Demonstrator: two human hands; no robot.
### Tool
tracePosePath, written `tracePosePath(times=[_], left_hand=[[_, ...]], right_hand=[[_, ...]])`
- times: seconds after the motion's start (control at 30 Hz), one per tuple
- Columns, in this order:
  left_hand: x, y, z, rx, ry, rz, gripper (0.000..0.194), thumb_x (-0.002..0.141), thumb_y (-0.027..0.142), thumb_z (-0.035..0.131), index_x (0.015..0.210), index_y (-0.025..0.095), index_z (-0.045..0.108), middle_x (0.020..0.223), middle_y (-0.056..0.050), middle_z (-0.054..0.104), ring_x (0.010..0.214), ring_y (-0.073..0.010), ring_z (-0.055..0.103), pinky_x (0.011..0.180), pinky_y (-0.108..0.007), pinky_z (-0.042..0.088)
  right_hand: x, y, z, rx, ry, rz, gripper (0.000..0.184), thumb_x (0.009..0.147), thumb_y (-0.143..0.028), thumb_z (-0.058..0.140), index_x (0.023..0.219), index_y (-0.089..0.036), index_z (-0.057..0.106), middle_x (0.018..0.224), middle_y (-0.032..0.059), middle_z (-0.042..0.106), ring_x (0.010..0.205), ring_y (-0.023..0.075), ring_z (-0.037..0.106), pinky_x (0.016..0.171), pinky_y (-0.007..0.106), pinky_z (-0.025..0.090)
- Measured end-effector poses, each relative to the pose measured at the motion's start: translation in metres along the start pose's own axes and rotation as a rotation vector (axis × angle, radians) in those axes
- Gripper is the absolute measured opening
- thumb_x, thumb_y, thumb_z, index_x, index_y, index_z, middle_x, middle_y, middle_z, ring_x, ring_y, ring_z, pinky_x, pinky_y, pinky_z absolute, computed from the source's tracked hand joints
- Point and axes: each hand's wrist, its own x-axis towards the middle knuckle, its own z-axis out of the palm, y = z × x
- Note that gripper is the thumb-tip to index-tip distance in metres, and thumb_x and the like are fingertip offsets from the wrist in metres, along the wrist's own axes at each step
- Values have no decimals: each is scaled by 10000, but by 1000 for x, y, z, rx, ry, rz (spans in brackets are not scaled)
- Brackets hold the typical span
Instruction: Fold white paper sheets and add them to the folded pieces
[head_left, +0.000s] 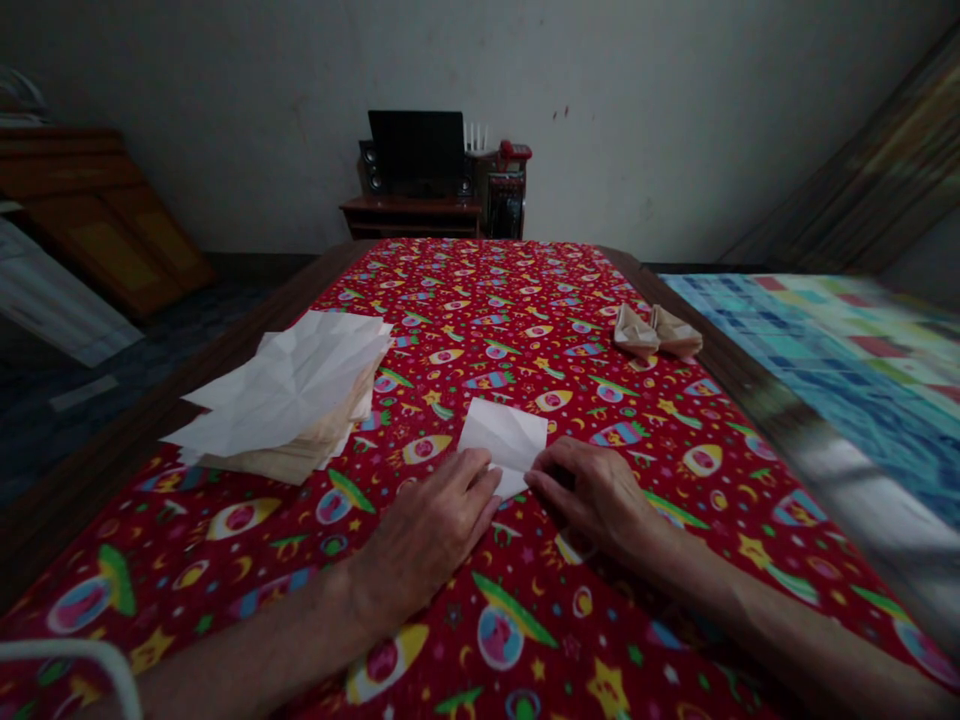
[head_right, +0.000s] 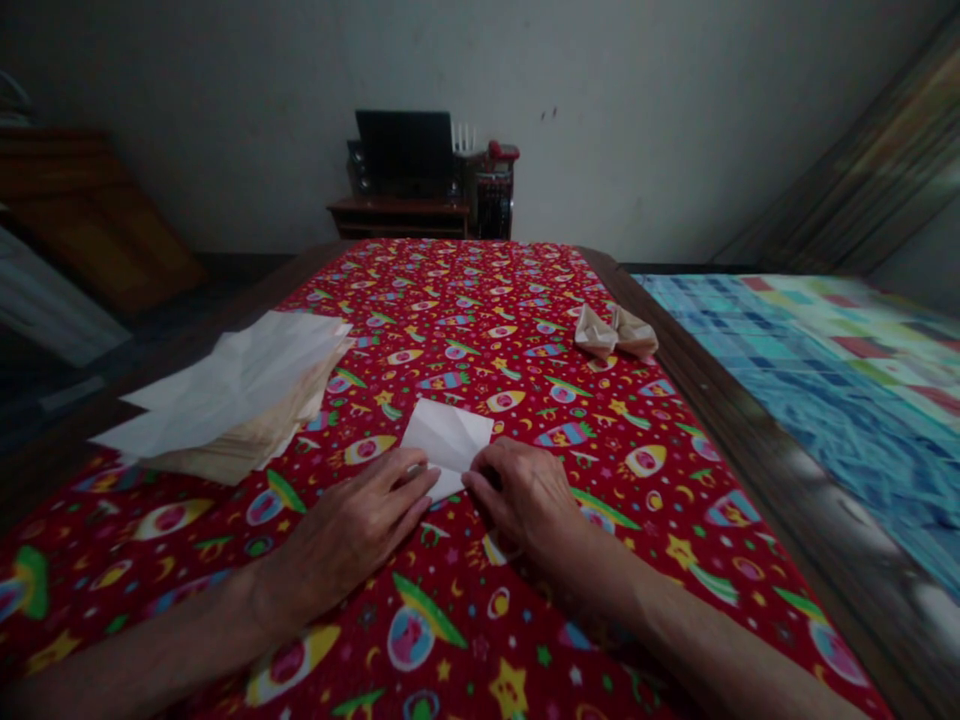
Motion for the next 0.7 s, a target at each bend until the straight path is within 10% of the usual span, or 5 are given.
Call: tracePosePath(times=[0.5, 0.7], left_hand=[[2, -1, 2, 14, 17, 211, 239, 949, 172, 390, 1107, 117, 561, 1097, -74, 610, 1024, -206, 553, 884, -362, 489], [4, -4, 2, -8, 55, 196, 241, 944, 196, 415, 1110, 131, 577, 1127, -64, 614, 1032, -200, 557, 888, -363, 496]], right_hand=[[2, -1, 1, 9, -8, 13, 161, 851, -283, 556, 771, -167, 635, 697, 15, 618, 617, 120, 544, 570, 230, 364], [7, 0, -14, 495, -10, 346, 363, 874, -442, 487, 732, -144, 638, 582, 1, 575, 491, 104, 487, 460, 221, 334]])
